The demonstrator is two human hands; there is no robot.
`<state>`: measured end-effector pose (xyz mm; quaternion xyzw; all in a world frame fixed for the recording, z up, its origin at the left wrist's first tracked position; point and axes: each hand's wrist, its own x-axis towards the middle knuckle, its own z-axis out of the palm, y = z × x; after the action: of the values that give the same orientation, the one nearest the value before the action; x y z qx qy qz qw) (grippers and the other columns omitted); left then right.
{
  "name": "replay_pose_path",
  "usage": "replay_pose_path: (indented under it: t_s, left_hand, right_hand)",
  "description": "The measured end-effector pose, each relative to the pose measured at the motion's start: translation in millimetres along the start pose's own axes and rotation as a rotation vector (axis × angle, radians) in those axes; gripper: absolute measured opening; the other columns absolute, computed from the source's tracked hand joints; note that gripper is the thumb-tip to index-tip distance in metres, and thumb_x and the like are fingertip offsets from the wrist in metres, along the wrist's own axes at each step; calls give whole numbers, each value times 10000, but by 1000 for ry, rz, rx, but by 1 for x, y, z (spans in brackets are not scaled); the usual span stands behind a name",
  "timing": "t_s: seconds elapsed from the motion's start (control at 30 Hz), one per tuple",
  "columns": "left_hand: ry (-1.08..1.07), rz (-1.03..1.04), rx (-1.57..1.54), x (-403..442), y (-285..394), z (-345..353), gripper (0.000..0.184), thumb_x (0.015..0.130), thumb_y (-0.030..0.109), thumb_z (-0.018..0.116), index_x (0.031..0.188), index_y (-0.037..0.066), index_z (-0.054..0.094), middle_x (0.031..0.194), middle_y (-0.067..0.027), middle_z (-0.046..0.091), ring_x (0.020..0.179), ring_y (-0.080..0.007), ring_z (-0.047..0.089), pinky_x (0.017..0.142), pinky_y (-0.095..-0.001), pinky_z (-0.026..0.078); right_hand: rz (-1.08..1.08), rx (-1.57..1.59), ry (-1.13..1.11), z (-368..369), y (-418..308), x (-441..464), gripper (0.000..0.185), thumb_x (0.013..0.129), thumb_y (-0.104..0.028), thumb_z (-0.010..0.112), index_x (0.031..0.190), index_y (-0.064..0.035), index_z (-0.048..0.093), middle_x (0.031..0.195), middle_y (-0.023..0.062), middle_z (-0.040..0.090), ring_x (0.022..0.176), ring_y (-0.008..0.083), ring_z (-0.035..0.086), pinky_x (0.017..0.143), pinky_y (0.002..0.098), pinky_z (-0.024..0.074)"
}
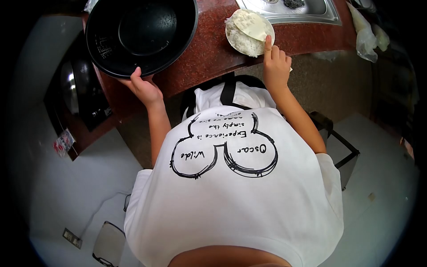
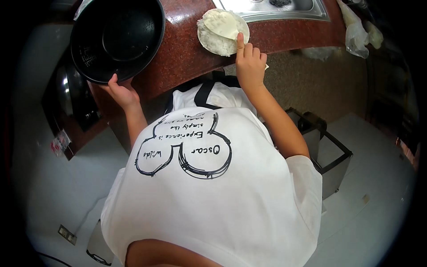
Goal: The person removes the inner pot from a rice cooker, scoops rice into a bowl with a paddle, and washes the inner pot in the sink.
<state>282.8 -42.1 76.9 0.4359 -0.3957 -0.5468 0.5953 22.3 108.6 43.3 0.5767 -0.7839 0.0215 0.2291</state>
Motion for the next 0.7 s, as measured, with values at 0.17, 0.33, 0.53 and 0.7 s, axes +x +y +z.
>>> replay_pose_path:
  t_s: [0.17,0.33,0.53,0.7]
  left_hand:
    - [-17,-1,-7,1,2,-1,713,767,49,385,1396,178,75,1302,-154,334,1099,-251,481,757,-327,557]
    - [-35,-50,-26,6,5,-5,714,768,48,382,1397,182,71,1305,-154,327,1110,-262,471,765,-346,556]
    - [-65,-56,-2,5,5,2,724,767,53,381,1400,193,58,1310,-159,315,1105,-277,473,730,-365,570]
    - [-74,-71,-68,9,3,0,722,765,54,383,1397,195,63,1307,-164,310,1094,-290,477,707,-373,582]
  right_hand:
    - [-26,22,-19,2,2,-2,631,711,-49,537,1313,13,359,798,35,476,702,175,481,609,312,367]
    - [4,149,-90,-12,2,2,633,712,-84,554,1318,-34,376,802,44,475,677,187,481,595,313,371]
    - [180,443,-134,-41,22,17,672,730,-232,634,1332,-91,370,1074,138,522,902,262,547,783,339,431]
    - [833,1582,-519,-17,62,41,728,829,-392,536,1396,-88,195,1257,150,443,994,222,544,810,308,455]
